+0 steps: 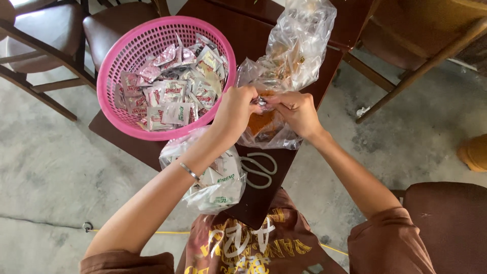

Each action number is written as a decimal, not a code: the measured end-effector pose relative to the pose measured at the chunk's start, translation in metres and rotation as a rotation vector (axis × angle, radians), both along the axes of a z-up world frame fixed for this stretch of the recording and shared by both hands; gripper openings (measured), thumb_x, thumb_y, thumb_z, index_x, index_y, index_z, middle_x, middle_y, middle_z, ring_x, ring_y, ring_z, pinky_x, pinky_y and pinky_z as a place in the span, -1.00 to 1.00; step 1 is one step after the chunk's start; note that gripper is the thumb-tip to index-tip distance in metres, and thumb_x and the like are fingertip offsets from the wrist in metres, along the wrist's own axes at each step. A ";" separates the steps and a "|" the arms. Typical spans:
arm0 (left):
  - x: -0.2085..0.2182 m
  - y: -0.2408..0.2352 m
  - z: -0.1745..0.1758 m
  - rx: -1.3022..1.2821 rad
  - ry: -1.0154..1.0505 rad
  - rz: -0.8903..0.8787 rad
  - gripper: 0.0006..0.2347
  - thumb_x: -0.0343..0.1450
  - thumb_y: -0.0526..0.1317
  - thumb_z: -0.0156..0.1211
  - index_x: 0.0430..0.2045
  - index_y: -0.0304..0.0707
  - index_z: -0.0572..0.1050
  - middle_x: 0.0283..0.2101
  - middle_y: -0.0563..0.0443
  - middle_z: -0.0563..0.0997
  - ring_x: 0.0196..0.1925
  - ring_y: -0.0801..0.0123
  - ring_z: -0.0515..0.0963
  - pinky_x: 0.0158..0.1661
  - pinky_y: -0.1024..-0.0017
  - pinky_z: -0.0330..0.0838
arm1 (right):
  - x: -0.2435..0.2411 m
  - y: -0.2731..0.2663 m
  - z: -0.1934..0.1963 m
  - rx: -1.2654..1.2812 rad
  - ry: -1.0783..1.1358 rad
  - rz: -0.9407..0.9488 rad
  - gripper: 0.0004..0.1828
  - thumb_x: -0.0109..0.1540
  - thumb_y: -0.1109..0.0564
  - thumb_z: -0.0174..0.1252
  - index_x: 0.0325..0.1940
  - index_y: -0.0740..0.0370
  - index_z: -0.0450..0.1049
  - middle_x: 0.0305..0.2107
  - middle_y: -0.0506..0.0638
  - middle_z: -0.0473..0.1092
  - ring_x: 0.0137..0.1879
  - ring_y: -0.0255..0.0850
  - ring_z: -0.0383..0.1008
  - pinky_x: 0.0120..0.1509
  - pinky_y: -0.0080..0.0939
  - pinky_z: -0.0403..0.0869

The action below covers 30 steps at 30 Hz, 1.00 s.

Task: The person sorts small seasoning packets from a pink plastic basket on a wooden table. They use scissors to separate joined packets and then place them into clear plastic bags already containing other items.

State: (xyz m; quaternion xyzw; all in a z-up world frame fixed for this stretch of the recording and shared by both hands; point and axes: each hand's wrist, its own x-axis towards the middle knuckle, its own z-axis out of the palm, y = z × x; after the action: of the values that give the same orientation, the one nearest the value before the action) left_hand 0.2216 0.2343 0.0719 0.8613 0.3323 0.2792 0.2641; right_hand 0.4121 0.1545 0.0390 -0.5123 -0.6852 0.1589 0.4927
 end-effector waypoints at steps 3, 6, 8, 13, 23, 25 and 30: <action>0.004 -0.001 -0.002 0.005 -0.059 -0.008 -0.90 0.33 -0.46 0.26 -0.33 -0.46 0.54 -0.36 -0.33 0.63 -0.22 -0.03 0.71 -0.29 0.20 0.55 | -0.007 0.000 0.014 -0.101 0.016 -0.078 -0.80 0.25 0.35 0.28 -0.05 0.31 0.64 -0.25 0.05 0.62 -0.34 -0.31 0.59 -0.27 -0.31 0.52; 0.010 -0.004 0.003 0.051 -0.150 0.006 -0.87 0.31 -0.46 0.27 -0.32 -0.46 0.54 -0.33 -0.35 0.63 -0.21 -0.11 0.68 -0.31 0.17 0.52 | -0.010 0.000 0.022 -0.166 0.092 -0.172 -0.85 0.25 0.32 0.29 -0.10 0.28 0.66 -0.35 0.01 0.63 -0.45 -0.32 0.53 -0.40 -0.29 0.47; 0.011 -0.005 0.007 0.011 -0.066 0.044 -0.86 0.32 -0.43 0.31 -0.30 -0.45 0.54 -0.36 -0.38 0.61 -0.22 -0.17 0.66 -0.32 0.11 0.50 | -0.007 0.000 0.024 -0.162 0.086 -0.198 -0.86 0.24 0.31 0.32 -0.11 0.29 0.66 -0.36 0.02 0.63 -0.42 -0.30 0.55 -0.37 -0.31 0.48; 0.008 -0.013 0.010 0.025 -0.083 0.022 -0.81 0.31 -0.42 0.33 -0.24 -0.44 0.53 -0.33 -0.39 0.63 -0.23 -0.24 0.63 -0.31 0.04 0.47 | 0.000 0.000 0.026 -0.007 -0.051 -0.119 -0.86 0.25 0.31 0.33 -0.10 0.32 0.65 -0.27 0.05 0.63 -0.19 -0.30 0.67 -0.13 -0.35 0.59; 0.029 -0.025 -0.016 0.098 -0.035 0.080 -0.40 0.27 -0.57 0.02 0.29 -0.68 0.11 0.03 -0.55 0.53 -0.11 -0.30 0.63 -0.18 0.02 0.54 | -0.021 0.004 0.021 -0.062 -0.104 -0.282 -0.86 0.24 0.32 0.29 -0.12 0.27 0.67 -0.44 0.03 0.60 -0.47 -0.30 0.57 -0.37 -0.29 0.50; 0.024 -0.025 -0.012 0.068 0.035 0.079 -0.40 0.29 -0.58 0.00 0.31 -0.68 0.10 0.03 -0.54 0.54 -0.11 -0.28 0.64 -0.16 0.04 0.54 | -0.022 0.003 0.017 -0.043 -0.097 -0.288 -0.86 0.25 0.32 0.30 -0.11 0.28 0.66 -0.42 0.05 0.59 -0.45 -0.29 0.59 -0.34 -0.29 0.50; 0.009 -0.006 -0.021 0.064 0.017 -0.008 -0.43 0.31 -0.55 0.04 0.29 -0.67 0.12 0.07 -0.49 0.55 -0.06 -0.28 0.62 -0.13 0.06 0.52 | -0.020 0.002 0.023 0.054 -0.104 -0.222 -0.84 0.25 0.29 0.28 -0.10 0.21 0.66 -0.33 -0.01 0.62 -0.25 -0.29 0.65 -0.20 -0.34 0.56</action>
State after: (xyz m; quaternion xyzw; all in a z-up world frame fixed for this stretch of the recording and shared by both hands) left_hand 0.2307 0.2288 0.0512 0.8731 0.3219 0.2811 0.2346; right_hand 0.3917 0.1560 0.0621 -0.5789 -0.6530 0.0582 0.4849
